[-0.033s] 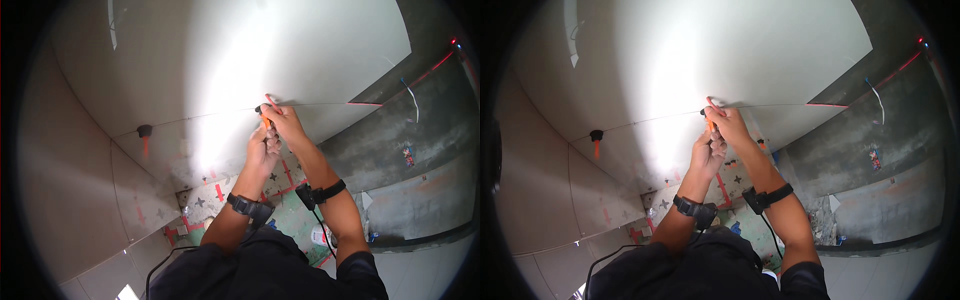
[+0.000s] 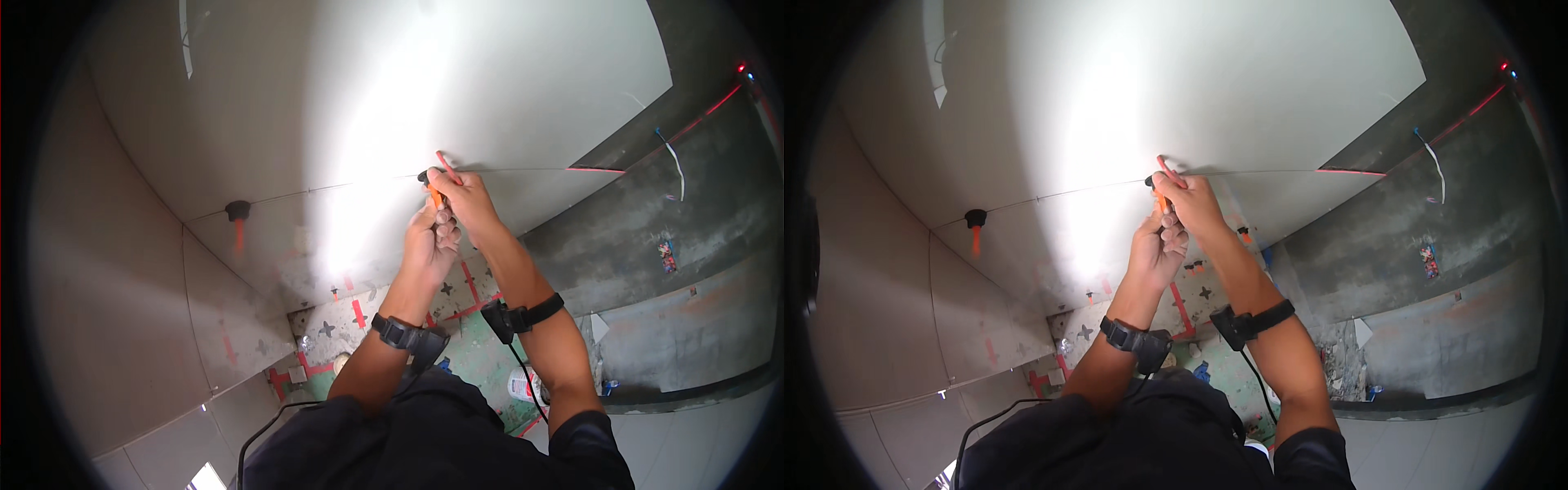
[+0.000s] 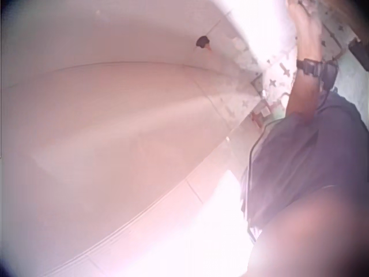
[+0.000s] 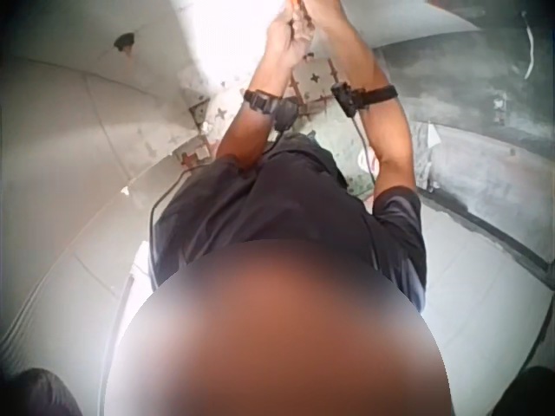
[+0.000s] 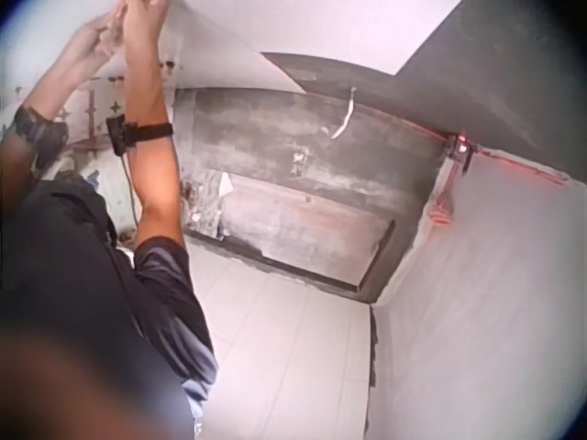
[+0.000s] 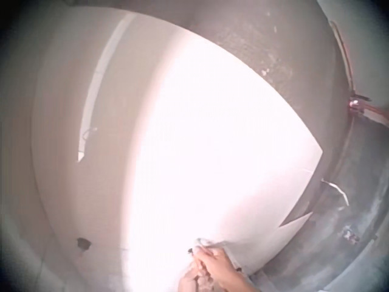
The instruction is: Installing ceramic tiles on a wall and using leveling spacers.
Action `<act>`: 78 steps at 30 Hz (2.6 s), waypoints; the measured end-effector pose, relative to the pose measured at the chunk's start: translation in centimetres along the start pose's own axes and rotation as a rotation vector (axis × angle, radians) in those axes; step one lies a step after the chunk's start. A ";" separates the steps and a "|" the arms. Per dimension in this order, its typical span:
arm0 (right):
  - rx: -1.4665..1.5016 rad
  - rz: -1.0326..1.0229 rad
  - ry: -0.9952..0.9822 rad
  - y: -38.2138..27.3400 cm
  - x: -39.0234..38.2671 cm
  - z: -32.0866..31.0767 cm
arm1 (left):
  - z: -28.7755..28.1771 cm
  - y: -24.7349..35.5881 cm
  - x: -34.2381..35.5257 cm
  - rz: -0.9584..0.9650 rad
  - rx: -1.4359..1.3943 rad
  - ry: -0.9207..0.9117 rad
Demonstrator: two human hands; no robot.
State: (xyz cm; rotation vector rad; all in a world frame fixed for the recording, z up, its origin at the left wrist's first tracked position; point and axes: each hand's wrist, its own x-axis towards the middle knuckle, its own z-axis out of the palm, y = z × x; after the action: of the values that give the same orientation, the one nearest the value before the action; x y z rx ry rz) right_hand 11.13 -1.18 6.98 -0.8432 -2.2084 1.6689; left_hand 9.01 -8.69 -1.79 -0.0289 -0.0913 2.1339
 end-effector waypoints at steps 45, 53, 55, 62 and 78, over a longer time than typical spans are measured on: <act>-1.880 -1.253 -0.573 -11.3 1.2 -0.1 | -0.6 -1.8 -1.2 1.169 1.591 0.457; -1.913 -1.578 -0.510 -8.3 2.3 -0.5 | -0.6 -1.9 -1.1 1.195 1.617 0.497; -1.893 -1.658 -0.455 -7.7 2.1 0.0 | -0.6 -1.6 -1.1 1.219 1.640 0.501; -1.818 -1.695 -0.342 -8.1 2.2 -0.8 | 0.8 -0.3 -0.4 1.443 1.997 0.509; -1.404 -1.504 -0.165 -4.2 3.8 -4.7 | 0.7 -1.8 1.4 1.599 1.996 0.612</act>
State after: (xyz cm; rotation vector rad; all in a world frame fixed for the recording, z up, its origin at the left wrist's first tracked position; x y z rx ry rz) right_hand 9.28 4.05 11.81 0.8164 -2.5487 -0.5754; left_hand 9.75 -6.58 -0.90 0.5553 3.1606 2.2373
